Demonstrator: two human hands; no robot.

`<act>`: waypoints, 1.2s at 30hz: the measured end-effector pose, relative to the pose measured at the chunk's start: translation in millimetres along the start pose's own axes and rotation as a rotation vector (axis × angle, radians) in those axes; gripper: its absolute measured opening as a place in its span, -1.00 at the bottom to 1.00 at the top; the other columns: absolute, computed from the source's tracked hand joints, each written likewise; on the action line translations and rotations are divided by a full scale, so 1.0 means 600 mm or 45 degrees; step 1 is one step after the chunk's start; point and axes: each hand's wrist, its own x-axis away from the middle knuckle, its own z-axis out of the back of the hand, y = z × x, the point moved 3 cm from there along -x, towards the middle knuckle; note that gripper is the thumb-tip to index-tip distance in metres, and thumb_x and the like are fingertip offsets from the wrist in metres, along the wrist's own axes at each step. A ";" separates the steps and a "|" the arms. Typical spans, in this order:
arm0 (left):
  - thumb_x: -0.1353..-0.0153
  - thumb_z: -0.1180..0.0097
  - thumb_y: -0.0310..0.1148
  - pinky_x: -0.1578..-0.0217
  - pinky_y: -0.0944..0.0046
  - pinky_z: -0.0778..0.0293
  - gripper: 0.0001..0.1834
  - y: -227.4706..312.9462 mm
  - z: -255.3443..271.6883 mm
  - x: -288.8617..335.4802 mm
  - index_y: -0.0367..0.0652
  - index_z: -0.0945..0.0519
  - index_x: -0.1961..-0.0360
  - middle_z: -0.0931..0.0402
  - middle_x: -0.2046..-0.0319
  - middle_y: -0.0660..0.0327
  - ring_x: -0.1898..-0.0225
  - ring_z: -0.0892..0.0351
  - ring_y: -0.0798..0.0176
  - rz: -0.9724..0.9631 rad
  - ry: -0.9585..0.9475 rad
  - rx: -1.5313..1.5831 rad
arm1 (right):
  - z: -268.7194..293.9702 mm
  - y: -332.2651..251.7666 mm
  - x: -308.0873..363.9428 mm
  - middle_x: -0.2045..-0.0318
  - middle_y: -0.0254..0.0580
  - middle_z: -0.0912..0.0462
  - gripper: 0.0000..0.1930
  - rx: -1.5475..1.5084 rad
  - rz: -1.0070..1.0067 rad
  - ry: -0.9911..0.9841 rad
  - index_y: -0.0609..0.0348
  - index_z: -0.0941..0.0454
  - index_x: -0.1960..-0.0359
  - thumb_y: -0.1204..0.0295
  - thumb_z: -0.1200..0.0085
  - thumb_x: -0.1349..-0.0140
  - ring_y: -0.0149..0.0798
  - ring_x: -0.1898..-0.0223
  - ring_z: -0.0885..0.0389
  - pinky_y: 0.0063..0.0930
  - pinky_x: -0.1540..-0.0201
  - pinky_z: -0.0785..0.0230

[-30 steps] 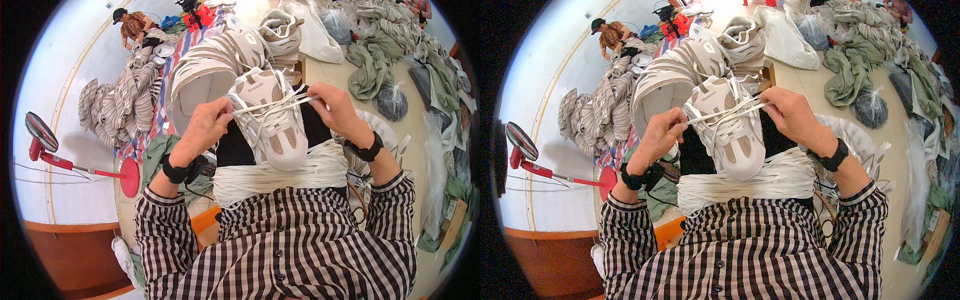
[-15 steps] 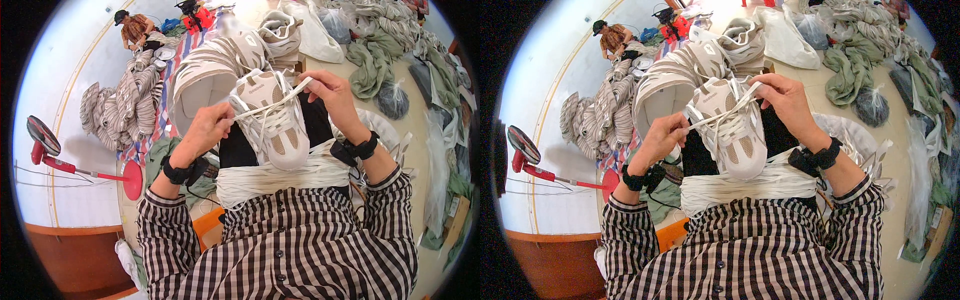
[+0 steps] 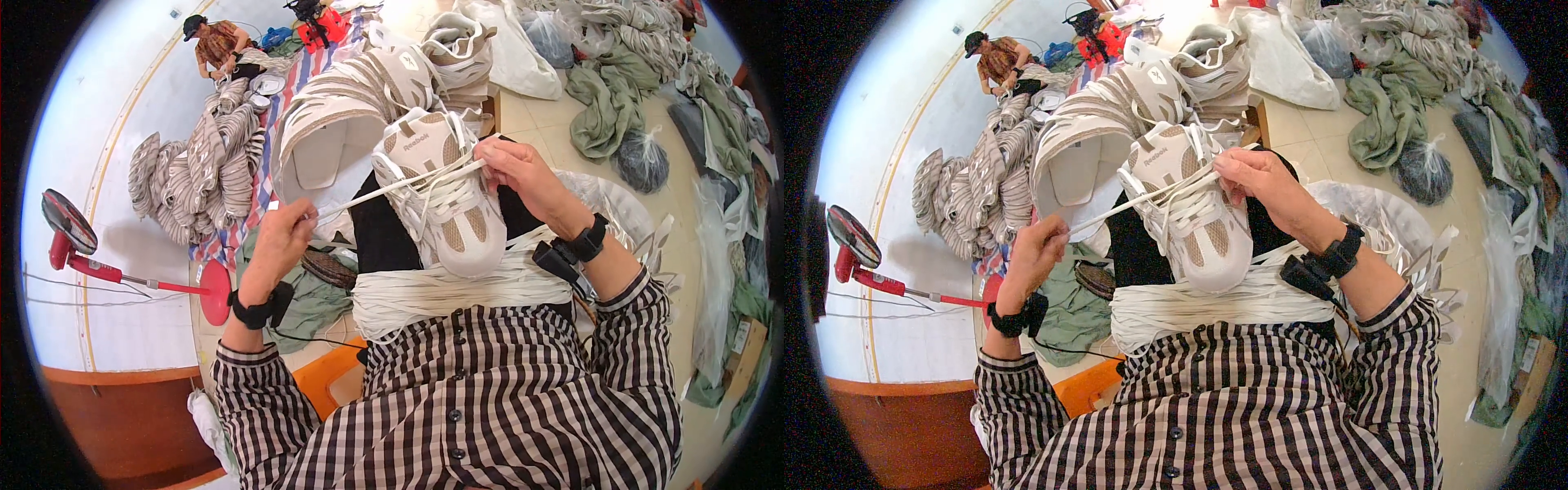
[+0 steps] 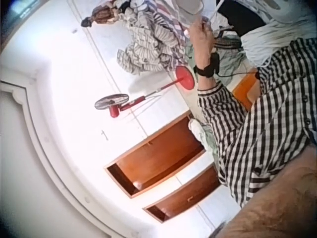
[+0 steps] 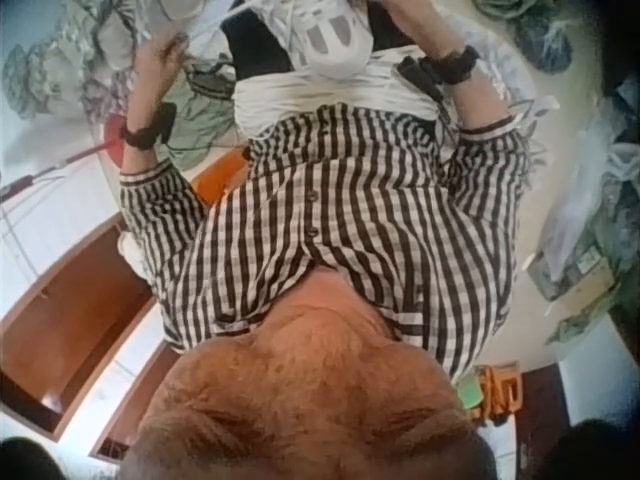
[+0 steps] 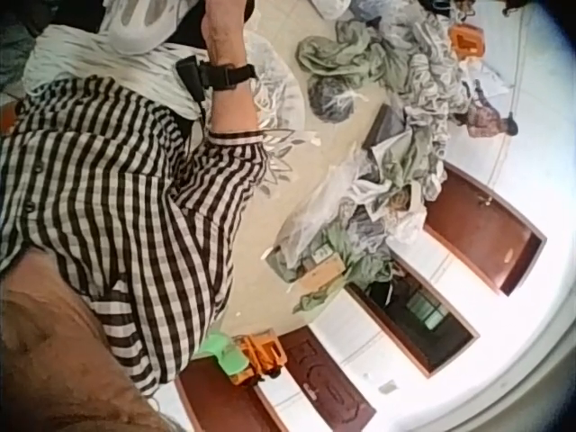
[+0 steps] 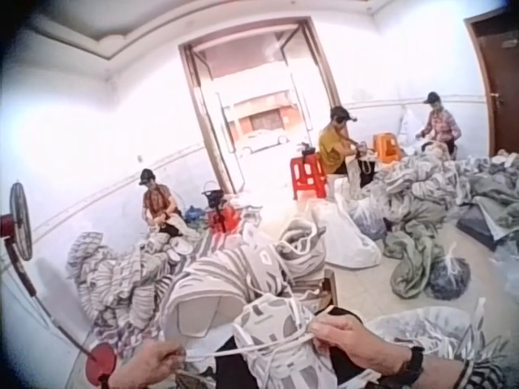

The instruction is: Lacing a Reebok brand sneaker in a shoe manufacturing environment.

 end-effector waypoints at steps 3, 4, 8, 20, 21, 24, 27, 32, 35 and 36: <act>-0.06 -0.02 -0.57 0.51 0.17 -0.34 -0.92 -0.035 0.016 0.035 -0.28 -0.47 0.38 -0.41 0.63 -0.05 0.58 -0.44 -0.05 0.113 0.026 -0.050 | -0.007 0.001 -0.008 0.36 -0.39 -0.45 -0.75 0.197 0.105 -0.048 0.19 -0.52 0.35 0.24 0.00 -0.32 -0.50 0.40 -0.39 -0.61 0.28 -0.27; -0.07 -0.02 -0.58 0.51 0.17 -0.34 -0.94 -0.047 0.026 0.044 -0.28 -0.47 0.38 -0.41 0.63 -0.06 0.58 -0.44 -0.05 0.103 0.115 -0.116 | -0.008 -0.001 -0.009 0.32 -0.37 -0.44 -0.77 0.401 0.203 -0.030 0.20 -0.51 0.31 0.26 -0.02 -0.29 -0.48 0.38 -0.39 -0.59 0.25 -0.28; -0.10 -0.04 -0.57 0.50 0.15 -0.36 -0.94 -0.103 0.026 0.070 -0.26 -0.49 0.36 -0.45 0.60 -0.06 0.55 -0.47 -0.08 0.250 0.144 -0.126 | -0.010 -0.001 -0.010 0.28 -0.32 -0.43 -0.78 0.687 0.346 -0.085 0.19 -0.48 0.21 0.32 -0.06 -0.22 -0.44 0.31 -0.40 -0.52 0.18 -0.29; -0.05 -0.18 -0.49 0.44 0.23 -0.46 -0.84 0.066 -0.085 0.015 -0.22 -0.55 0.31 -0.55 0.43 0.11 0.47 -0.55 0.10 -0.104 0.293 0.233 | -0.054 -0.050 0.001 0.24 -0.22 -0.47 -0.83 1.145 0.726 0.162 0.20 -0.48 0.19 0.52 -0.07 -0.17 -0.22 0.37 -0.51 -0.41 0.28 -0.40; -0.05 -0.19 -0.48 0.42 0.31 -0.47 -0.81 0.094 -0.095 0.010 -0.24 -0.56 0.27 -0.57 0.41 0.14 0.49 -0.54 0.23 -0.105 0.275 0.276 | -0.061 -0.053 -0.002 0.24 -0.22 -0.47 -0.83 1.153 0.699 0.132 0.20 -0.48 0.19 0.52 -0.07 -0.17 -0.22 0.37 -0.51 -0.41 0.28 -0.40; -0.03 -0.21 -0.46 0.46 0.27 -0.46 -0.83 0.161 -0.114 -0.025 -0.21 -0.55 0.30 -0.52 0.47 0.15 0.51 -0.53 0.20 -0.307 0.407 0.187 | -0.081 -0.061 -0.011 0.22 -0.14 -0.46 -0.88 1.470 0.842 0.027 0.21 -0.46 0.27 0.51 -0.08 -0.16 -0.05 0.32 -0.54 -0.25 0.30 -0.42; -0.01 -0.21 -0.45 0.50 0.20 -0.44 -0.85 0.181 -0.125 -0.051 -0.21 -0.52 0.37 -0.48 0.51 0.14 0.51 -0.53 0.10 -0.363 0.410 -0.099 | -0.080 -0.061 -0.018 0.18 -0.10 -0.44 -0.89 1.628 0.802 -0.010 0.21 -0.42 0.32 0.51 -0.07 -0.14 0.03 0.30 -0.55 -0.17 0.32 -0.40; -0.04 -0.17 -0.50 0.55 0.17 -0.39 -0.88 0.175 -0.126 -0.057 -0.21 -0.46 0.42 -0.48 0.52 0.11 0.55 -0.48 0.02 -0.339 0.401 -0.100 | -0.067 -0.057 -0.025 0.44 -0.06 -0.53 -0.91 1.385 0.704 -0.112 0.17 -0.40 0.32 0.53 -0.03 -0.17 0.14 0.44 -0.50 -0.15 0.39 -0.37; -0.08 -0.15 -0.54 0.61 0.29 -0.34 -0.88 0.176 -0.120 -0.055 -0.24 -0.45 0.39 -0.46 0.60 0.17 0.66 -0.42 0.20 -0.349 0.446 0.179 | -0.060 -0.058 -0.034 0.60 -0.12 -0.51 -0.89 1.274 0.671 -0.125 0.20 -0.41 0.30 0.51 -0.04 -0.16 -0.07 0.55 -0.51 -0.28 0.45 -0.34; -0.08 -0.15 -0.54 0.61 0.29 -0.34 -0.88 0.179 -0.119 -0.055 -0.24 -0.45 0.39 -0.46 0.60 0.17 0.66 -0.42 0.20 -0.354 0.444 0.176 | -0.054 -0.062 -0.037 0.60 -0.12 -0.51 -0.89 1.261 0.704 -0.112 0.20 -0.41 0.30 0.51 -0.04 -0.16 -0.07 0.55 -0.51 -0.28 0.45 -0.34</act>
